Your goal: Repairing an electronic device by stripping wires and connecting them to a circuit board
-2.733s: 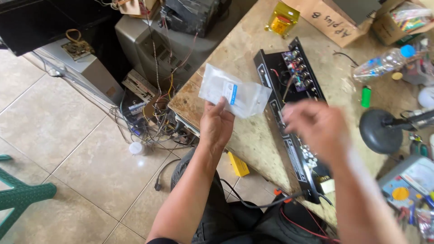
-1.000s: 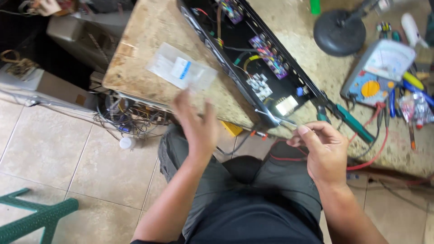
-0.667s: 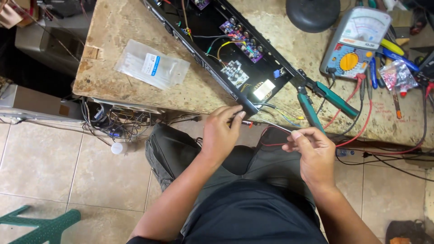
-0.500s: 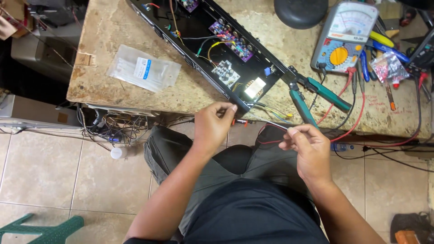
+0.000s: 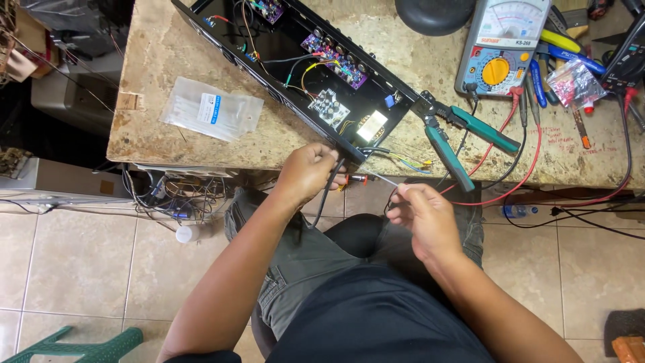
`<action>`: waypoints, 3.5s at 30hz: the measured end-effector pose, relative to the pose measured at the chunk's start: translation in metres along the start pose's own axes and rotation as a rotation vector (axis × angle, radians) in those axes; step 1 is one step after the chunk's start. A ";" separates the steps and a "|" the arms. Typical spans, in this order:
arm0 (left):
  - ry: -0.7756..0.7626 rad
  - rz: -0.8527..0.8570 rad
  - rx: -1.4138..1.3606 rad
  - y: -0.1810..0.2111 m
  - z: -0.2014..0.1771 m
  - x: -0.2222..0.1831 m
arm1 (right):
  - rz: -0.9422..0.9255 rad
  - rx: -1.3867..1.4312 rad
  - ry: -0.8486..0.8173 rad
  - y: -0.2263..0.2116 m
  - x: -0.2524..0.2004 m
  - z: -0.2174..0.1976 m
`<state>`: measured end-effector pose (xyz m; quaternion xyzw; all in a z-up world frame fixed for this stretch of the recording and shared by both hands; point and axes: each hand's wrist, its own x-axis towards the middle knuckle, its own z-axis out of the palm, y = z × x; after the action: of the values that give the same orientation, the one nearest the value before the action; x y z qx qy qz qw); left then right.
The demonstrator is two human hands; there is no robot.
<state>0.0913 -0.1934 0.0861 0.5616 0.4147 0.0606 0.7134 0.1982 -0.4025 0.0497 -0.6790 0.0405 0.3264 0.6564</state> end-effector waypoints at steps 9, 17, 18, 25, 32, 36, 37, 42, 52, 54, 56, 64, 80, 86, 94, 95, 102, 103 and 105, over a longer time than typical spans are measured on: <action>0.042 -0.001 -0.233 -0.016 0.002 -0.004 | 0.201 0.100 -0.090 0.011 0.000 0.020; 0.261 0.130 -0.511 -0.037 0.024 -0.005 | 0.213 0.082 -0.105 0.016 0.003 0.022; 0.264 0.132 -0.515 -0.036 0.024 -0.007 | 0.212 0.078 -0.109 0.017 0.003 0.023; 0.265 0.156 -0.532 -0.036 0.027 -0.011 | 0.118 0.072 -0.084 0.022 0.005 0.025; 0.320 0.247 -0.488 -0.035 0.034 -0.015 | -0.692 -0.186 -0.116 -0.008 -0.010 0.037; 0.314 0.263 -0.485 -0.038 0.036 -0.014 | -0.922 -0.260 -0.172 -0.023 -0.009 0.048; 0.313 0.263 -0.493 -0.039 0.037 -0.013 | -1.023 -0.368 -0.149 -0.026 -0.008 0.049; 0.299 0.273 -0.531 -0.053 0.039 0.000 | -1.218 -0.580 -0.127 -0.032 -0.013 0.064; 0.322 0.331 -0.580 -0.054 0.044 -0.003 | -1.512 -0.740 -0.029 -0.028 -0.012 0.070; 0.325 0.343 -0.577 -0.052 0.044 -0.005 | -1.532 -0.761 0.005 -0.032 -0.011 0.072; 0.331 0.362 -0.550 -0.053 0.045 -0.005 | -1.726 -0.929 0.057 -0.039 -0.010 0.076; 0.357 0.389 -0.518 -0.047 0.045 -0.012 | -1.732 -0.939 -0.043 -0.056 -0.010 0.091; 0.321 0.463 -0.448 -0.062 0.042 -0.001 | -1.685 -1.395 0.027 -0.044 -0.012 0.079; 0.320 0.494 -0.498 -0.061 0.043 -0.003 | -1.641 -1.595 -0.022 -0.051 -0.015 0.085; 0.305 0.449 -0.527 -0.056 0.037 -0.015 | -1.734 -1.607 -0.031 -0.050 -0.010 0.094; 0.297 0.441 -0.543 -0.056 0.036 -0.014 | -1.786 -1.550 -0.019 -0.048 -0.012 0.096; 0.228 0.415 -0.534 -0.067 0.036 0.007 | -1.772 -1.225 0.162 -0.013 -0.004 0.078; 0.223 0.424 -0.524 -0.067 0.035 0.008 | -1.773 -1.252 0.211 -0.013 -0.003 0.078; 0.204 0.431 -0.501 -0.066 0.033 0.005 | -1.759 -1.278 0.278 -0.012 -0.005 0.079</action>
<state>0.0918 -0.2392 0.0283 0.4346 0.3280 0.3656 0.7549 0.1696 -0.3301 0.0685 -0.7164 -0.5614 -0.3747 0.1765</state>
